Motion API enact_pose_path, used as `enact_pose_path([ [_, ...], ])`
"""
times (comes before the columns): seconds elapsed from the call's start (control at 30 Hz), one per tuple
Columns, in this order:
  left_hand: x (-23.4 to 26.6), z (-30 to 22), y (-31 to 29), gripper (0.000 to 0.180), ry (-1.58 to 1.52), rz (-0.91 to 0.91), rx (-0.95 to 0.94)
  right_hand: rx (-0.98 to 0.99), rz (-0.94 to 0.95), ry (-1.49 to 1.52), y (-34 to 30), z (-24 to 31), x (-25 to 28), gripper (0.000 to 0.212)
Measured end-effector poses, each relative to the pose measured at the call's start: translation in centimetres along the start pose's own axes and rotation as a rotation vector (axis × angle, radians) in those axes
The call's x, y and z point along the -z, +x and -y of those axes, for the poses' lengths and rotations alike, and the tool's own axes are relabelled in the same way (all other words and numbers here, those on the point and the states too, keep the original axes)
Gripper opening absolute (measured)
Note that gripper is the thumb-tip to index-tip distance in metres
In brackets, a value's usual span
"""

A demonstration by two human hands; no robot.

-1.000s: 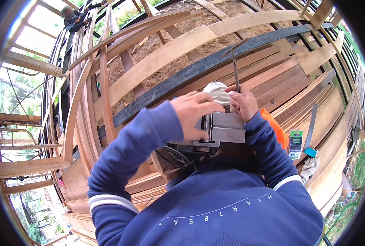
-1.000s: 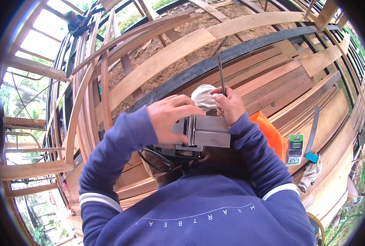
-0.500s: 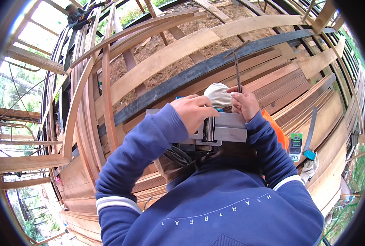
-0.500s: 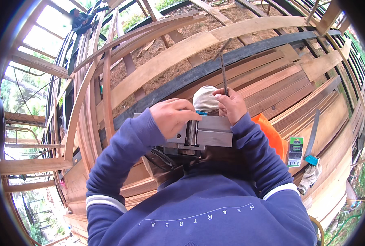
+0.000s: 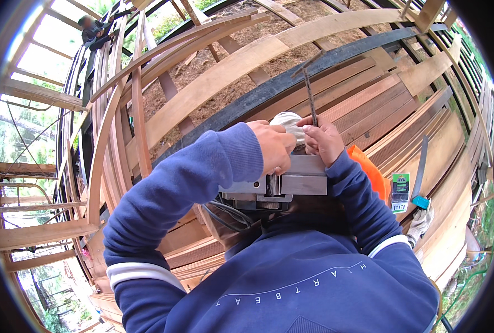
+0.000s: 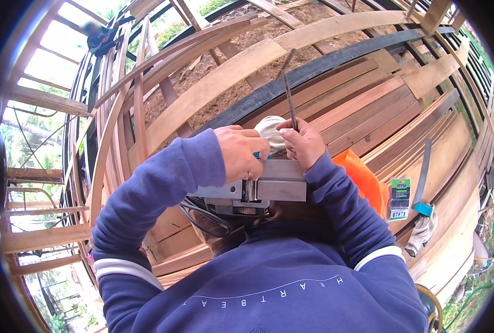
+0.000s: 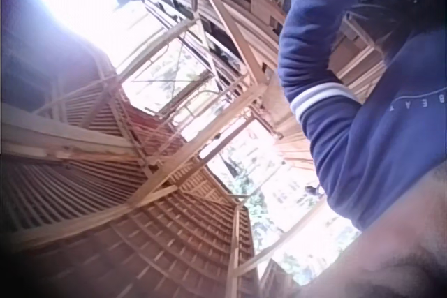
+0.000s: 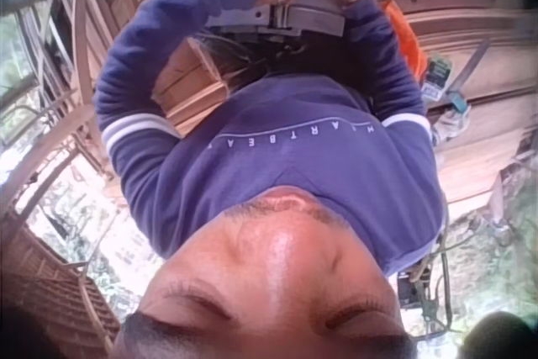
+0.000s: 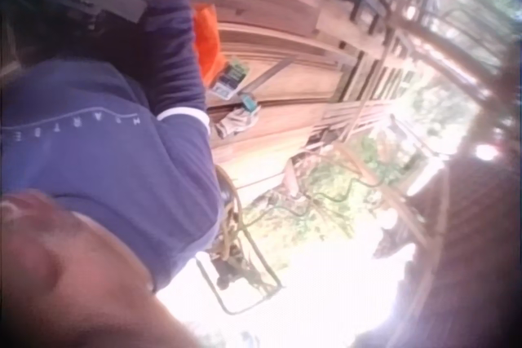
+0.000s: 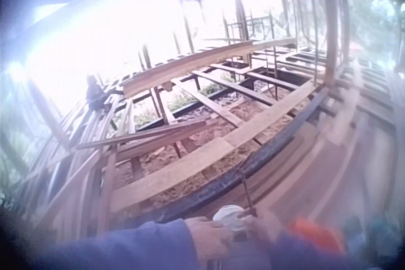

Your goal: The person sits on a wooden floor and opens a package containing tools, removing individual metal pieces from the plastic casing while holding an electric planer.

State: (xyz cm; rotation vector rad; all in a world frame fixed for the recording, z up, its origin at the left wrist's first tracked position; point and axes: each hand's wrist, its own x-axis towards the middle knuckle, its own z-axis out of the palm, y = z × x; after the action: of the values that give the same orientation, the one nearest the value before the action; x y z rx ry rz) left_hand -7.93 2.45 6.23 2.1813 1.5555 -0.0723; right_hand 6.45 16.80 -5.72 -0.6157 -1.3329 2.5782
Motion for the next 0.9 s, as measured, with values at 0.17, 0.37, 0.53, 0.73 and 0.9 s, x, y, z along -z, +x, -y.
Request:
enact_pose_path([
  [0.17,0.5,-0.1,1.2,0.007,-0.034,0.049,0.034,0.002,0.000,-0.007,0.0,0.0,0.0,0.022],
  [0.37,0.7,-0.1,2.0,0.008,-0.171,0.119,0.165,0.006,0.003,-0.014,0.0,0.1,0.0,0.022],
  [0.53,0.1,0.9,1.5,0.009,-0.083,0.112,0.009,-0.002,0.005,-0.013,0.0,0.1,-0.2,0.022],
  [0.73,0.5,0.0,1.2,0.011,-0.110,0.146,0.150,0.007,0.014,0.007,0.1,0.0,-0.1,0.022],
  [0.9,0.3,0.2,0.8,0.015,-0.035,0.102,0.057,0.002,0.019,-0.017,0.0,0.1,-0.2,0.022],
])
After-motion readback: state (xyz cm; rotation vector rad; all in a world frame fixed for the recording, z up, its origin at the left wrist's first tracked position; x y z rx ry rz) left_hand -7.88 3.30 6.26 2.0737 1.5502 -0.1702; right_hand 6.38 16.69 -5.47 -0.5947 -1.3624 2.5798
